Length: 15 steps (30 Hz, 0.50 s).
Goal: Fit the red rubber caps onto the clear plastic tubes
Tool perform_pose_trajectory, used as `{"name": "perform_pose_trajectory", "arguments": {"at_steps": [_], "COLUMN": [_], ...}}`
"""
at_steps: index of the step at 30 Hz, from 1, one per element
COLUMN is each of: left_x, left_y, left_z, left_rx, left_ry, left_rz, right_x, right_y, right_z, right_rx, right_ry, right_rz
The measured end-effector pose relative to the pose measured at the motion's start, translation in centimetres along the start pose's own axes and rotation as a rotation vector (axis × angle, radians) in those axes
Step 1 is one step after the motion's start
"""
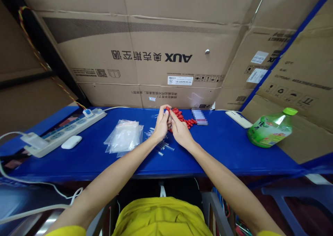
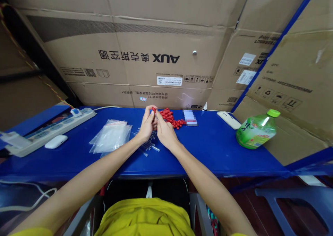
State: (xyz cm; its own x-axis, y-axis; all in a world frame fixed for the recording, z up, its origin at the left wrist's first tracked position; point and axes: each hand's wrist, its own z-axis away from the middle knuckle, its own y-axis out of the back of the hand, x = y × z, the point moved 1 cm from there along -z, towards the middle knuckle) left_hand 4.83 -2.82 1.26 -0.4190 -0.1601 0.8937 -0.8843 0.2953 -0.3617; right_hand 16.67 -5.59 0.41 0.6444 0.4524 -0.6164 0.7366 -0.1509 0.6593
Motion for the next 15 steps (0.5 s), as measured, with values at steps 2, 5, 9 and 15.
{"name": "perform_pose_trajectory", "arguments": {"at_steps": [2, 5, 9, 15], "left_x": [-0.2, -0.7, -1.0, -0.9], "left_y": [0.1, 0.3, 0.6, 0.4], "left_z": [-0.1, -0.3, -0.8, -1.1], "left_rx": [0.02, 0.04, 0.053, 0.085], "left_ry": [-0.012, -0.056, -0.202, -0.289], "left_rz": [-0.012, -0.069, -0.217, -0.437], "right_x": [0.1, -0.1, -0.9, -1.6], "right_y": [-0.2, -0.7, -1.1, -1.0], "right_z": [0.0, 0.1, 0.1, -0.1], "right_rx": [0.015, 0.057, 0.113, 0.16], "right_ry": [-0.008, -0.027, -0.06, -0.103], "right_rz": [-0.035, -0.06, -0.045, -0.03]}}
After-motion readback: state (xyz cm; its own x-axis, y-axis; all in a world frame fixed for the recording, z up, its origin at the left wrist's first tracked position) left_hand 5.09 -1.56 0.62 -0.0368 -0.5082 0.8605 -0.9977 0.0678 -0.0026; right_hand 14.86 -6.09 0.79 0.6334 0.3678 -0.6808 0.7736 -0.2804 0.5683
